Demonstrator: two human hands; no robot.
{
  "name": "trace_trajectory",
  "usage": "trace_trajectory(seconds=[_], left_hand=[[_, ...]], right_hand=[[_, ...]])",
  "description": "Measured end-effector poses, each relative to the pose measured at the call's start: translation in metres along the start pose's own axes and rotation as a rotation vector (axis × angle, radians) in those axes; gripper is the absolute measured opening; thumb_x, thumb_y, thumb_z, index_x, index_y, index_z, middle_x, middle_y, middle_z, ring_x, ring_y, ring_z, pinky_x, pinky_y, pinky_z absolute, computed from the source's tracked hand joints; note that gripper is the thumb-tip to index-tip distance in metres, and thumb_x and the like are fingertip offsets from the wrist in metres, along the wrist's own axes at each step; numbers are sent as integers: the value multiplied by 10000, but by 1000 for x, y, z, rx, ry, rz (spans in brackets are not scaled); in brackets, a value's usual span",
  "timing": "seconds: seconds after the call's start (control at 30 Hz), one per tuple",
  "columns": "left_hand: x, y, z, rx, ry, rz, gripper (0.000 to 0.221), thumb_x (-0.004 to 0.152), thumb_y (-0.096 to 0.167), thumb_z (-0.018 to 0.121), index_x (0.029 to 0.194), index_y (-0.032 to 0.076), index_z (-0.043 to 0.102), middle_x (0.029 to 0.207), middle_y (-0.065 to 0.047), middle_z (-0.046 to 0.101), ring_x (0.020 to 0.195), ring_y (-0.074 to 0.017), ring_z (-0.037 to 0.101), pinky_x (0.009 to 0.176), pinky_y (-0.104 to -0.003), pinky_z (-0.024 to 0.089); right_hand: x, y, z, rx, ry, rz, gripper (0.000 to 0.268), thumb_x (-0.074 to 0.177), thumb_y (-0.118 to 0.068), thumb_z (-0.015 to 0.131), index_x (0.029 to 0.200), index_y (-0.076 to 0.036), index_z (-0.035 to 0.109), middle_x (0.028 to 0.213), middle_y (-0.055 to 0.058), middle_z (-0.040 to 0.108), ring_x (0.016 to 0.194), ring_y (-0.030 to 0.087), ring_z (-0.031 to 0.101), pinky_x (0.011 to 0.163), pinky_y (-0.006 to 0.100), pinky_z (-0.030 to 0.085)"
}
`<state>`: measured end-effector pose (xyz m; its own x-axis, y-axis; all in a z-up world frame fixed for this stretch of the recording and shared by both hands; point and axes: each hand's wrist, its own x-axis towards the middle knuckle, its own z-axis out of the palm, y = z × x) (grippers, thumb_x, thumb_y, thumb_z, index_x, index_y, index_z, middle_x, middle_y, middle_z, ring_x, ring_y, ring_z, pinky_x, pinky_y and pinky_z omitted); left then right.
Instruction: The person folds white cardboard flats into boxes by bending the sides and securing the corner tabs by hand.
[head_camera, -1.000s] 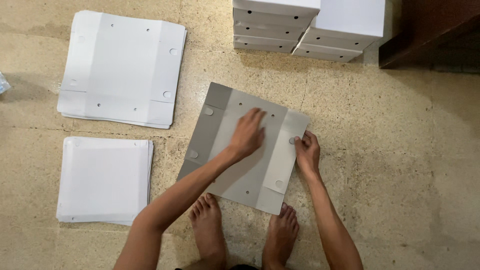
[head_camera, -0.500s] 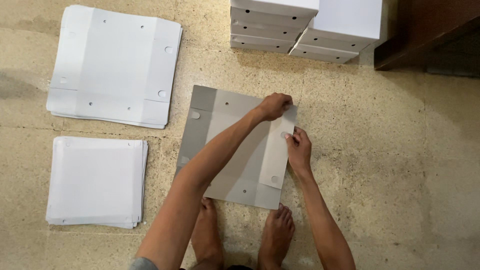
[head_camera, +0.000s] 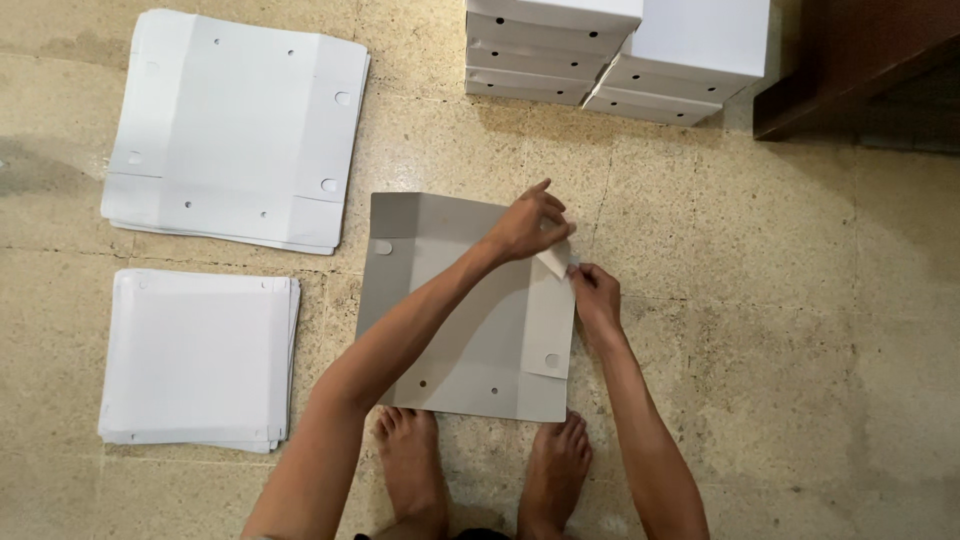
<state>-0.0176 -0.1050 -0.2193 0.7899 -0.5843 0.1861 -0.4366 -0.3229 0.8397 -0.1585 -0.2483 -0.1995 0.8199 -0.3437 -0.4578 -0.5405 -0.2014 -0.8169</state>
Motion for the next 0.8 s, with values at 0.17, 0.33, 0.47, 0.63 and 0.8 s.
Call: trace_trajectory(seconds=[0.17,0.33,0.47,0.63,0.8], left_hand=[[-37,63,-30,252,-23,-54,478,778,443,797,1076,106,637,1388,-200,511,1475,-471,211,1198,-628,221],[-76,85,-23,592,144,13,598,717,394,868,1093,115,496,1415,-176,435,1485,-443,205,1233,-544,182],[-90,62,-2,398,225,-291,377,835,315,749,1037,158,471,1044,-56,465,1045,-322,496,869,-475,415],[-87,52,-1,20,234,-429,110,927,224,642,951,117,631,791,-60,719,700,-243,728,579,-375,571],[-94,96,-28,-26,211,-420,117,921,93,608,964,7,672,939,-210,741,906,-376,736,719,-497,614]], right_hand=[[2,2,7,-16,59,-18,204,971,-245,639,1018,-70,732,850,82,635,829,165,562,694,345,421],[9,21,12,-42,102,-51,193,968,-256,645,993,-87,734,780,30,617,762,140,538,640,305,399],[9,15,15,-92,128,-20,181,944,-296,660,970,-138,746,724,5,621,754,132,568,638,315,423],[11,18,16,-83,128,-3,160,943,-293,662,942,-152,737,695,-14,601,719,122,549,617,294,420],[-4,0,18,-13,122,39,195,953,-288,642,940,-113,728,724,11,626,719,130,524,616,317,426]])
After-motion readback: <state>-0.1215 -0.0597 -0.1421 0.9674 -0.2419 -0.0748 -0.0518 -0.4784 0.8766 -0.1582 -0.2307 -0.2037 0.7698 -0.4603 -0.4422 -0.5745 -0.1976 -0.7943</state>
